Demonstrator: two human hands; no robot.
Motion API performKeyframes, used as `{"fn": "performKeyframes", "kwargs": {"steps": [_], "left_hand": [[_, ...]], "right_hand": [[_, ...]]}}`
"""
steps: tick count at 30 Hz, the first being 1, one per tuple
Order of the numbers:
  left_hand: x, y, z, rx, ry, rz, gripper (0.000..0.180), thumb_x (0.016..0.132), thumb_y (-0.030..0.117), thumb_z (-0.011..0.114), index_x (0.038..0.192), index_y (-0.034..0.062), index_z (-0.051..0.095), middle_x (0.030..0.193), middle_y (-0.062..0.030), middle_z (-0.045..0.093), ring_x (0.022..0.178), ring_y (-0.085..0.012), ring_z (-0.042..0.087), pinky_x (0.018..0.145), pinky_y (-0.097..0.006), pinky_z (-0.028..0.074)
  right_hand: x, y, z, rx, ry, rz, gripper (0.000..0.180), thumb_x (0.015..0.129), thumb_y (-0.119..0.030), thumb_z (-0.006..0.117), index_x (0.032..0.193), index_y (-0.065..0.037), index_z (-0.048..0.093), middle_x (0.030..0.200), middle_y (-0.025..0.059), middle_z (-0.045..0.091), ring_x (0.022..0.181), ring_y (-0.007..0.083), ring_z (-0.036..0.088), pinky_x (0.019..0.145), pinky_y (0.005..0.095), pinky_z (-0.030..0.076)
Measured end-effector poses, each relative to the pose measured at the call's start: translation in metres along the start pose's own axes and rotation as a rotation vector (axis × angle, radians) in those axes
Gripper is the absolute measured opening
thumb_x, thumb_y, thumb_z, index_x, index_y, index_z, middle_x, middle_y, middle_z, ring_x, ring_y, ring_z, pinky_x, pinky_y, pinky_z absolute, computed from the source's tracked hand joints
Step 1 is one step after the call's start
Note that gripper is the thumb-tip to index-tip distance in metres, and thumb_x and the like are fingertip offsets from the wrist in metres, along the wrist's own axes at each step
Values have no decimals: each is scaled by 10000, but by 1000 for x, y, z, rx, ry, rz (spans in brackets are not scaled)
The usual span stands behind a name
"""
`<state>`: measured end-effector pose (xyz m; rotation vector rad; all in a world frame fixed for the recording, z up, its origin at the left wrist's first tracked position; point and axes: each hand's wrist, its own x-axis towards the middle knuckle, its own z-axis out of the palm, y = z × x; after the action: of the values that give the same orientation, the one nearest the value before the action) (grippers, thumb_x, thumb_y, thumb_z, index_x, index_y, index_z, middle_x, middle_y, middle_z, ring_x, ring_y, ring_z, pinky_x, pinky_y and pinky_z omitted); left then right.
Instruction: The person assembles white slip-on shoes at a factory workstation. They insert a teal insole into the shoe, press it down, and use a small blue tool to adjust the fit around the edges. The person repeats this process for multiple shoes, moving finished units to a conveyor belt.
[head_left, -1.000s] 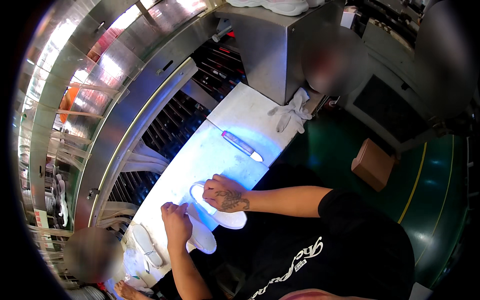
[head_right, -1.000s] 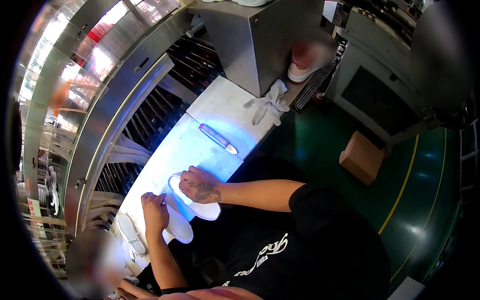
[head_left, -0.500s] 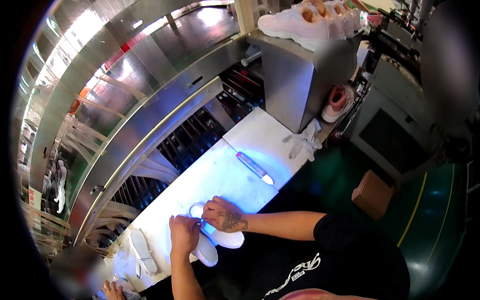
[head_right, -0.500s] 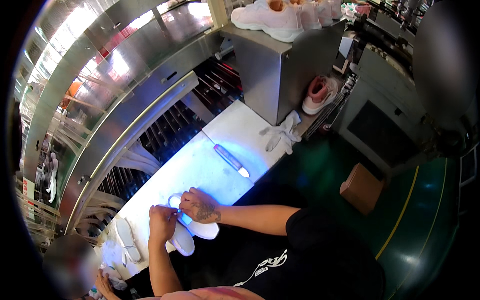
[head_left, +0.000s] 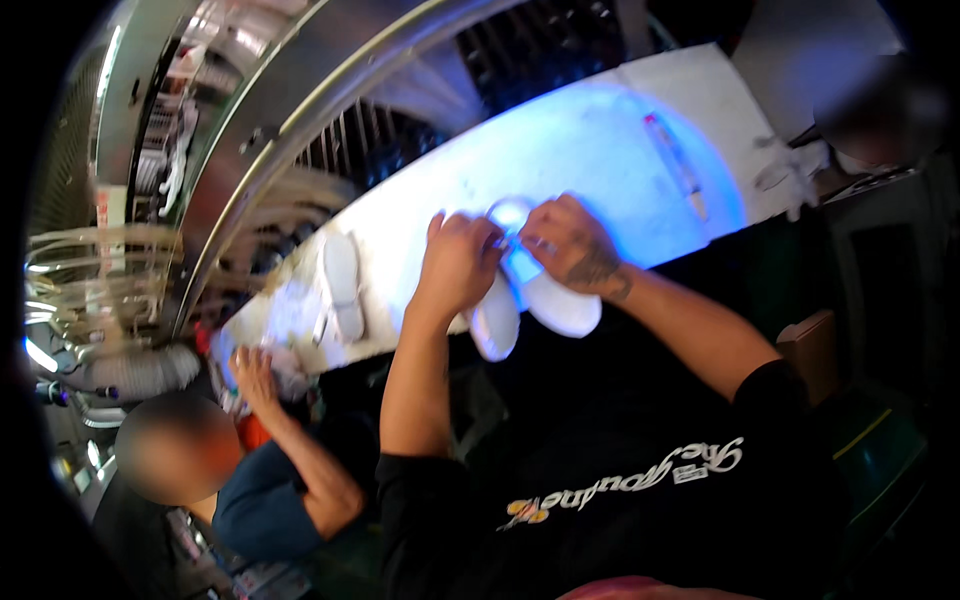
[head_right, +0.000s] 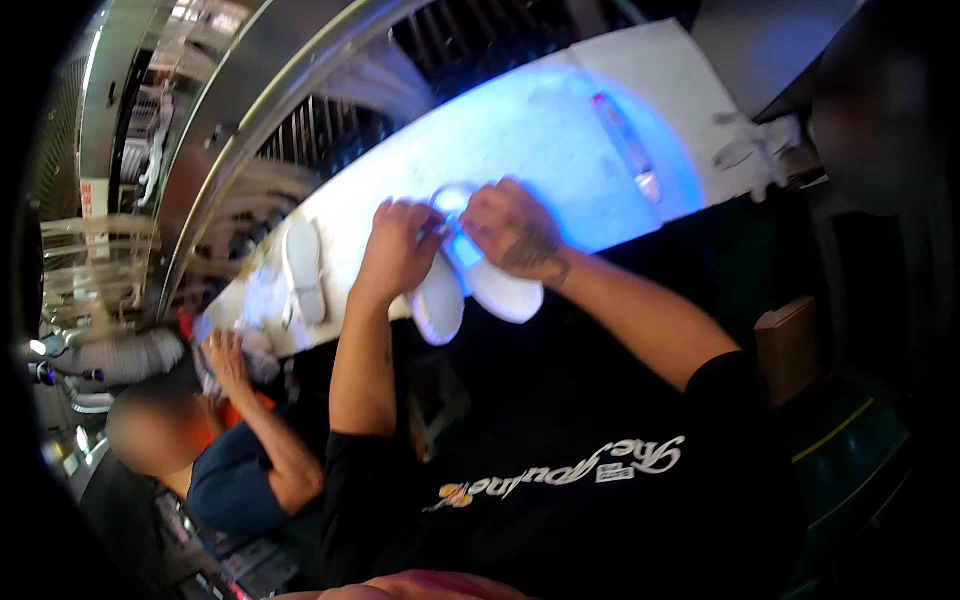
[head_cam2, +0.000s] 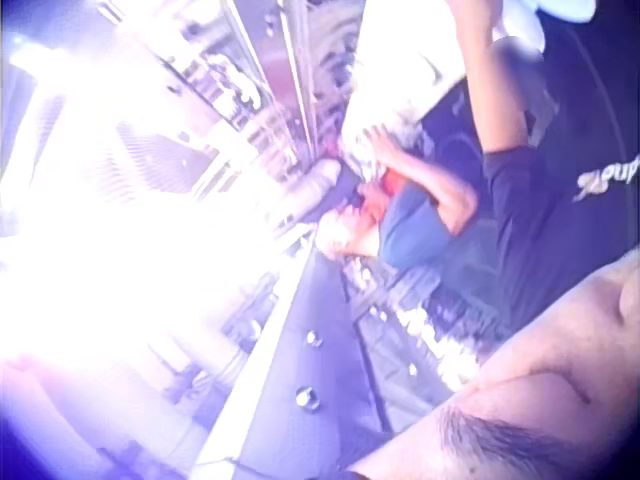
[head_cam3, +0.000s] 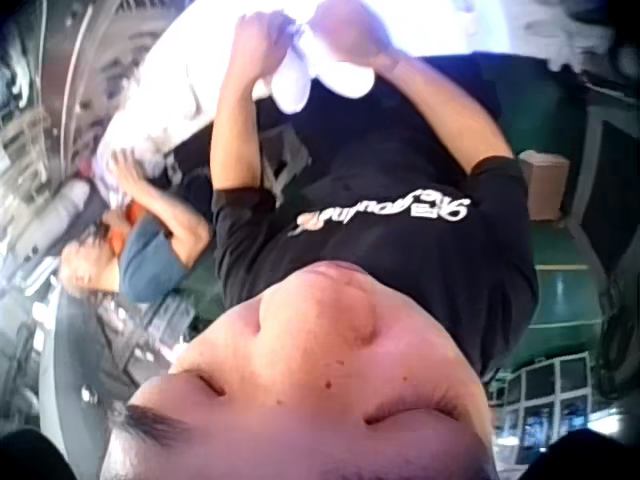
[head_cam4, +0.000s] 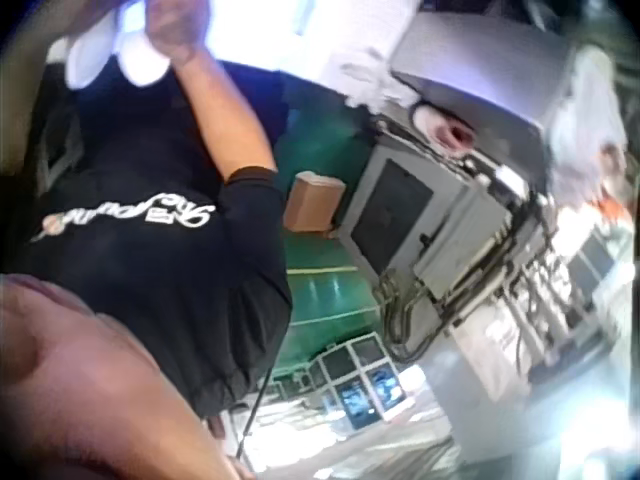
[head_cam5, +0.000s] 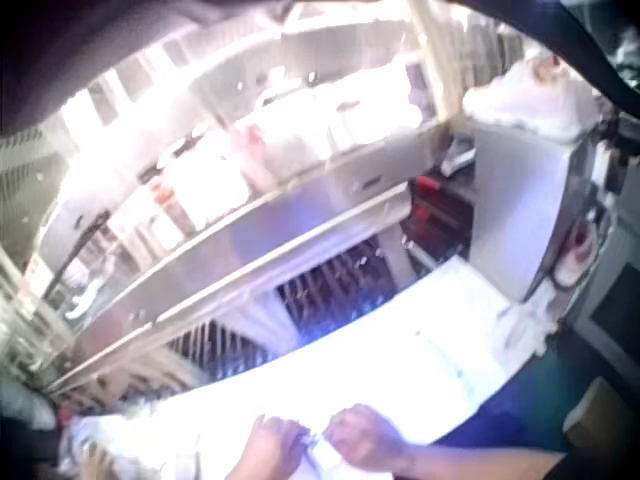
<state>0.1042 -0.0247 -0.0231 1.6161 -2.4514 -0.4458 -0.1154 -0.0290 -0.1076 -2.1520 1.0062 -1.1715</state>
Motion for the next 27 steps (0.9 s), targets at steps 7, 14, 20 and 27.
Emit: {"fn": "performKeyframes", "kwargs": {"steps": [7,14,20,27], "left_hand": [[0,12,-9,0,23,35,130,869,110,796,985,67,837,935,-124,779,980,-330,693,1024,-461,471],[-1,13,-8,-45,87,43,140,868,77,796,997,55,844,952,-130,770,984,-338,679,1014,-472,481],[-3,19,-11,-34,56,8,139,855,55,803,986,66,847,977,-121,757,1010,-326,665,1026,-471,470],[-5,20,-10,18,43,26,110,877,53,793,976,71,837,983,-107,754,1019,-327,676,1070,-508,446]], "right_hand": [[2,-15,-12,-1,-110,149,98,979,-146,775,1044,-78,804,1113,56,704,1080,258,622,988,396,548],[-1,-7,-10,-26,-44,117,107,981,-152,787,1047,-72,810,1116,73,717,1085,259,622,986,388,543],[-1,-7,-7,-21,-111,127,116,996,-173,779,1037,-71,816,1123,78,724,1080,256,619,985,391,541],[3,-13,-7,-97,-148,121,122,998,-186,779,1028,-76,822,1118,67,720,1068,249,605,977,381,534]]}}
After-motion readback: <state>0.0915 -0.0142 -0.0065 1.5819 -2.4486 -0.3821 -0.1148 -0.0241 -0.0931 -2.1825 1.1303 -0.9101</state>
